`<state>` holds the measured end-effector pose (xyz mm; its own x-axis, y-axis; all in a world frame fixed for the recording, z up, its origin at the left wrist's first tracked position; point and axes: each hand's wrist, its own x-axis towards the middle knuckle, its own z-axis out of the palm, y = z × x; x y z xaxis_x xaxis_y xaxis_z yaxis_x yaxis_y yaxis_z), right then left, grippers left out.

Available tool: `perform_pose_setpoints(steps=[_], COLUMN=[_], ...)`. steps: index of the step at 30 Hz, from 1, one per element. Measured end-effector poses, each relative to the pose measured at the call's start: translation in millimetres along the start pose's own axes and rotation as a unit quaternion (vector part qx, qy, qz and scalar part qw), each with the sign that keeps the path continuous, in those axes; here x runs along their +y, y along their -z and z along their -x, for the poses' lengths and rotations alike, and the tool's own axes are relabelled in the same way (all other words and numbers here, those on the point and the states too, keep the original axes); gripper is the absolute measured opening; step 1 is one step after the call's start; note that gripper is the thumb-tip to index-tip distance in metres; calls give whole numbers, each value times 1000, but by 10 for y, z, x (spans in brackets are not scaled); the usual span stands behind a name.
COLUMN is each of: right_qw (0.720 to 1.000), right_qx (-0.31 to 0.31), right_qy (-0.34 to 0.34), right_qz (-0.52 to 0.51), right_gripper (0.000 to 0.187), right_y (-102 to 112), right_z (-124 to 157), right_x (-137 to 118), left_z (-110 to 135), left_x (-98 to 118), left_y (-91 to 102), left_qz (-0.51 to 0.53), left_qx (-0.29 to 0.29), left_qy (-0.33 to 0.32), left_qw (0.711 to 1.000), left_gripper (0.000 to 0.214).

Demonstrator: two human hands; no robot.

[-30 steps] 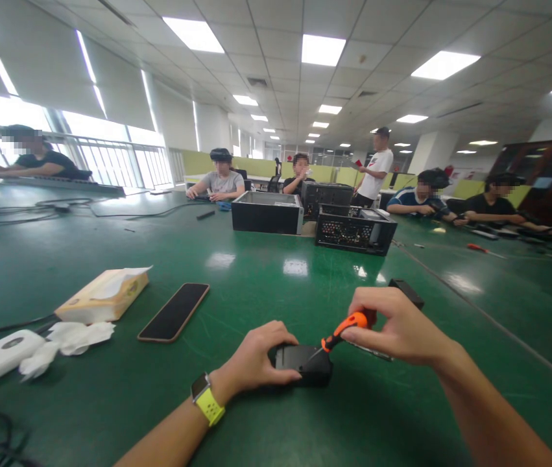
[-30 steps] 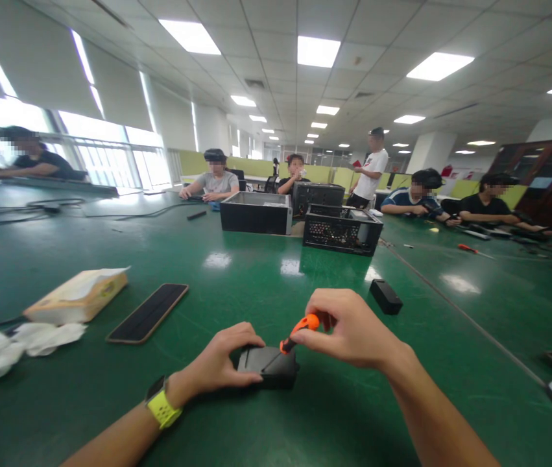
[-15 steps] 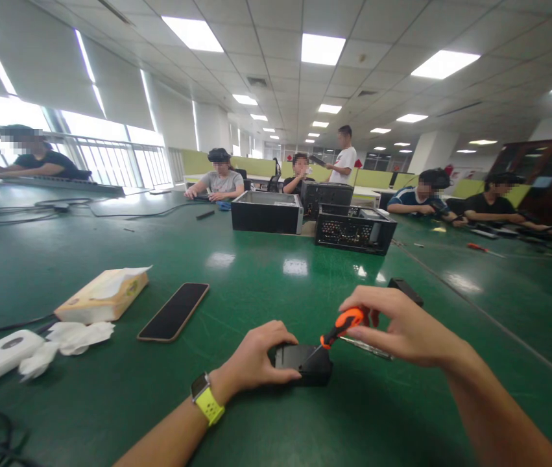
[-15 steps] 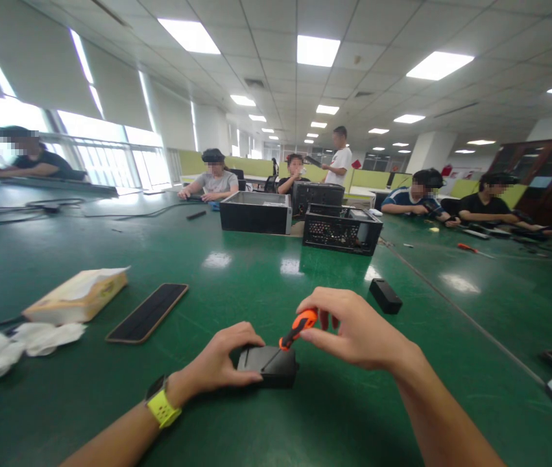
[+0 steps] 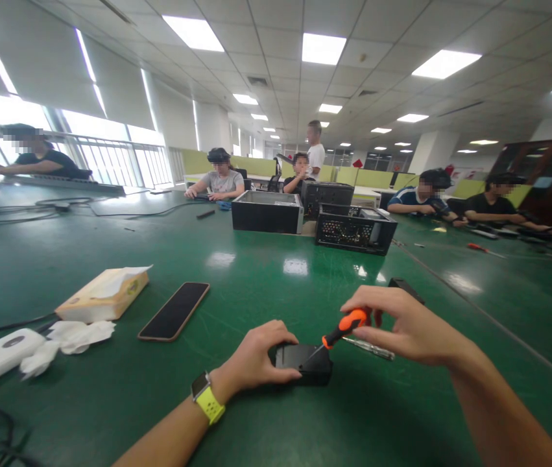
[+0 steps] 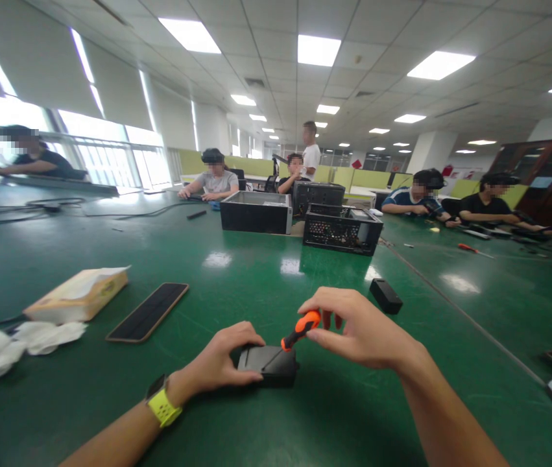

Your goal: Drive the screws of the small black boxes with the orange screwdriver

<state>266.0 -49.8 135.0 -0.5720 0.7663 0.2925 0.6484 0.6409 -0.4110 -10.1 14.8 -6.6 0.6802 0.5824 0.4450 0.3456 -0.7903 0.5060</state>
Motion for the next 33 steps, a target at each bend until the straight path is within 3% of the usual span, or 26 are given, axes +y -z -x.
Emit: perform_pose_setpoints(steps=[1, 5, 10, 13, 17, 21, 25, 30, 33], right_qw=[1000, 997, 999, 999, 997, 1000, 1000, 996, 998], right_qx=[5, 35, 23, 28, 41, 6, 10, 26, 20], right_qy=[-7, -28, -7, -9, -12, -10, -7, -16, -2], right_qz=[9, 62, 27, 37, 63, 2, 10, 86, 55], right_gripper=[16, 45, 17, 20, 45, 13, 16, 52, 36], right_y=[2, -25, -17, -17, -34, -10, -7, -41, -19], right_z=[2, -17, -25, -16, -11, -4, 0, -7, -7], right_x=[11, 68, 58, 63, 84, 54, 63, 116, 74], left_z=[-1, -10, -11, -6, -6, -9, -9, -7, -8], left_x=[3, 18, 23, 29, 42, 40, 25, 1, -3], left_y=[1, 5, 9, 14, 20, 20, 15, 3, -3], left_qz=[0, 3, 2, 6, 11, 13, 10, 11, 12], left_qx=[0, 3, 8, 8, 11, 11, 13, 11, 11], left_qy=[1, -3, -5, -6, -7, -11, -11, -11, -14], left_qw=[1000, 1000, 1000, 1000, 1000, 1000, 1000, 1000, 1000], left_gripper=[44, 42, 43, 41, 41, 41, 42, 44, 44])
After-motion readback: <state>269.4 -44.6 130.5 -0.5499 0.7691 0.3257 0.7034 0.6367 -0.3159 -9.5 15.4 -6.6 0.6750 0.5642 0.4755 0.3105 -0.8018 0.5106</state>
